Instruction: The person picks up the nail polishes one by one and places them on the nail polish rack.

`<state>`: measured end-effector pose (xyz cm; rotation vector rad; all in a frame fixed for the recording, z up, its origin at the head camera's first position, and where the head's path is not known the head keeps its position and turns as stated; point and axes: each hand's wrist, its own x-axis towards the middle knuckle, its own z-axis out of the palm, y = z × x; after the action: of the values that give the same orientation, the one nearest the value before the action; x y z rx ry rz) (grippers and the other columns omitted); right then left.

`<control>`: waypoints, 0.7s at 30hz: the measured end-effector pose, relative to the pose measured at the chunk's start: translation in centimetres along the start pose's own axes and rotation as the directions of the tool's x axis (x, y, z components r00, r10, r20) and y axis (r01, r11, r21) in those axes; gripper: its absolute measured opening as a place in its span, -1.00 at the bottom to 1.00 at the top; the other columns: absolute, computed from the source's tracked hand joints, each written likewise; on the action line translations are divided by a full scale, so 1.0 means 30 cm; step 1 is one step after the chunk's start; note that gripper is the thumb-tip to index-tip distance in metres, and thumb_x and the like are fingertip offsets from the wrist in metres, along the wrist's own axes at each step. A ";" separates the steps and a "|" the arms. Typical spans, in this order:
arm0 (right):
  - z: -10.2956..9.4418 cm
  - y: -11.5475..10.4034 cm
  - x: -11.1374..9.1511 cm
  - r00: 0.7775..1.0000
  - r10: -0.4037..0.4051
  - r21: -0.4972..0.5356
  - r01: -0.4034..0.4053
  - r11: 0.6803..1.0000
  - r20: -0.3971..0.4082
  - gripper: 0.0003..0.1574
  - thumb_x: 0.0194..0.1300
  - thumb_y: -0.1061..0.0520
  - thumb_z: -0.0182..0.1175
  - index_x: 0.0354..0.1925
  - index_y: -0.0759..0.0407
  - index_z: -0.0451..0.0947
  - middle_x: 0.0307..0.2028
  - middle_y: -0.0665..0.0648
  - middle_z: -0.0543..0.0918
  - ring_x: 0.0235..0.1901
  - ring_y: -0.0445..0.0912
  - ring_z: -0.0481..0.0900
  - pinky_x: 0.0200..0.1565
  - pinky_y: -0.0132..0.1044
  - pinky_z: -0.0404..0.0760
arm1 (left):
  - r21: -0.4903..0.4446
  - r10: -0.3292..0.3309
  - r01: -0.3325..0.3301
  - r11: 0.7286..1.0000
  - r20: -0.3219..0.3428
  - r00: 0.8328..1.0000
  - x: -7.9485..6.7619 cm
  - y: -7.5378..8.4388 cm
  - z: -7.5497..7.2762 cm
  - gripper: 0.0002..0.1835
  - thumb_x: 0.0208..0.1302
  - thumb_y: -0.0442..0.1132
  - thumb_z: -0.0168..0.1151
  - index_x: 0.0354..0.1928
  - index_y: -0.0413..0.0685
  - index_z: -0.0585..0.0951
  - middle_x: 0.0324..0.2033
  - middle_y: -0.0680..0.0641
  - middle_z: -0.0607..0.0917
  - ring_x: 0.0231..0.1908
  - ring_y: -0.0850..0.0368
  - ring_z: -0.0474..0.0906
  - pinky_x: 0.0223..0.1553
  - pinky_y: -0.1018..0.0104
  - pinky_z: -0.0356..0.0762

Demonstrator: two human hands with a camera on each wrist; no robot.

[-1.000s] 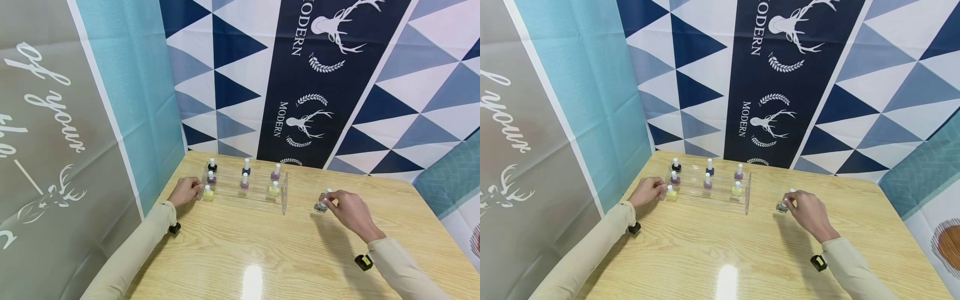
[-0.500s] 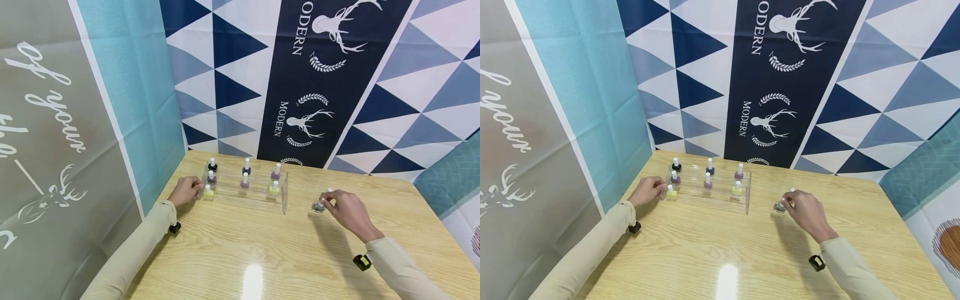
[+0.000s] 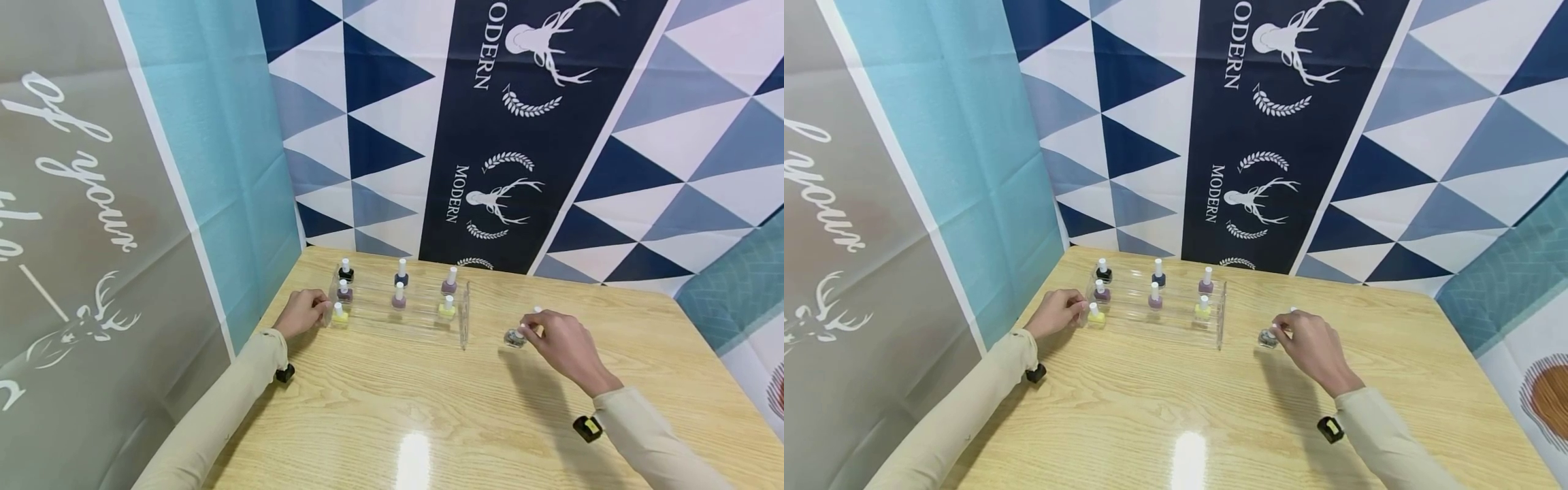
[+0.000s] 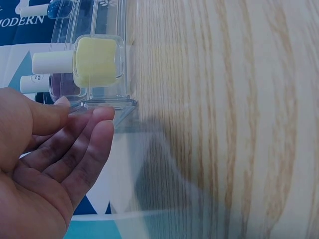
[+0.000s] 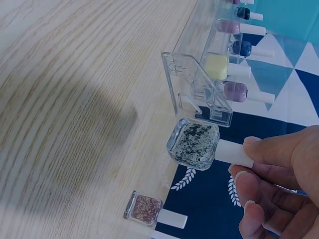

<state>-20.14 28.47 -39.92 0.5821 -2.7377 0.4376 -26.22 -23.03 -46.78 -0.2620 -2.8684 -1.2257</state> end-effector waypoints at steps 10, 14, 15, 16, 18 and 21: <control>0.004 -0.016 0.007 1.000 -0.014 -0.002 0.014 1.000 -0.006 -0.93 0.31 0.16 0.43 -0.26 0.15 0.78 -0.40 0.02 0.71 -0.56 -0.22 0.53 -0.53 -0.21 0.51 | 0.008 0.003 -0.003 1.000 -0.001 1.000 0.001 -0.002 0.000 -0.77 0.56 -0.29 0.16 -0.34 -0.10 0.66 -0.61 -0.03 0.63 -0.60 0.12 0.55 -0.56 0.24 0.48; 0.008 -0.021 0.011 1.000 -0.021 -0.006 0.021 1.000 -0.007 -0.93 0.32 0.16 0.43 -0.25 0.15 0.78 -0.41 0.02 0.70 -0.56 -0.22 0.54 -0.52 -0.20 0.52 | 0.006 0.007 -0.007 1.000 -0.004 1.000 0.000 -0.003 -0.001 -0.77 0.56 -0.29 0.16 -0.33 -0.10 0.67 -0.61 -0.03 0.62 -0.60 0.12 0.54 -0.56 0.24 0.48; 0.009 -0.023 0.012 1.000 -0.021 -0.009 0.021 1.000 -0.007 -0.93 0.32 0.16 0.43 -0.25 0.15 0.78 -0.42 0.01 0.70 -0.56 -0.22 0.53 -0.52 -0.20 0.52 | 0.005 0.009 -0.009 1.000 -0.005 1.000 0.000 -0.003 -0.001 -0.78 0.56 -0.29 0.16 -0.33 -0.10 0.67 -0.61 -0.03 0.62 -0.61 0.12 0.54 -0.56 0.24 0.48; 0.010 -0.025 0.013 1.000 -0.022 -0.010 0.022 1.000 -0.006 -0.93 0.32 0.16 0.42 -0.25 0.15 0.78 -0.42 0.00 0.69 -0.56 -0.22 0.52 -0.52 -0.21 0.51 | 0.004 0.011 -0.010 1.000 -0.006 1.000 -0.001 -0.003 -0.001 -0.77 0.56 -0.29 0.16 -0.33 -0.10 0.67 -0.61 -0.03 0.62 -0.61 0.11 0.54 -0.56 0.23 0.48; 0.011 -0.028 0.015 1.000 -0.023 -0.011 0.023 1.000 -0.004 -0.92 0.32 0.16 0.42 -0.25 0.15 0.78 -0.43 0.00 0.68 -0.57 -0.22 0.50 -0.52 -0.21 0.49 | 0.000 0.013 -0.013 1.000 -0.004 1.000 -0.001 -0.003 -0.001 -0.77 0.56 -0.29 0.16 -0.33 -0.10 0.67 -0.61 -0.04 0.63 -0.61 0.11 0.54 -0.57 0.23 0.48; 0.012 -0.034 0.017 1.000 -0.023 -0.007 0.023 1.000 -0.002 -0.92 0.33 0.15 0.42 -0.25 0.15 0.78 -0.41 0.01 0.70 -0.56 -0.21 0.53 -0.52 -0.19 0.52 | -0.002 0.014 -0.014 1.000 -0.003 1.000 -0.001 -0.004 0.000 -0.78 0.55 -0.30 0.16 -0.32 -0.11 0.67 -0.60 -0.05 0.64 -0.60 0.11 0.55 -0.57 0.23 0.48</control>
<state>-20.24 27.28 -39.83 0.6109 -2.7270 0.4232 -26.20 -23.11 -46.85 -0.2798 -2.8574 -1.2261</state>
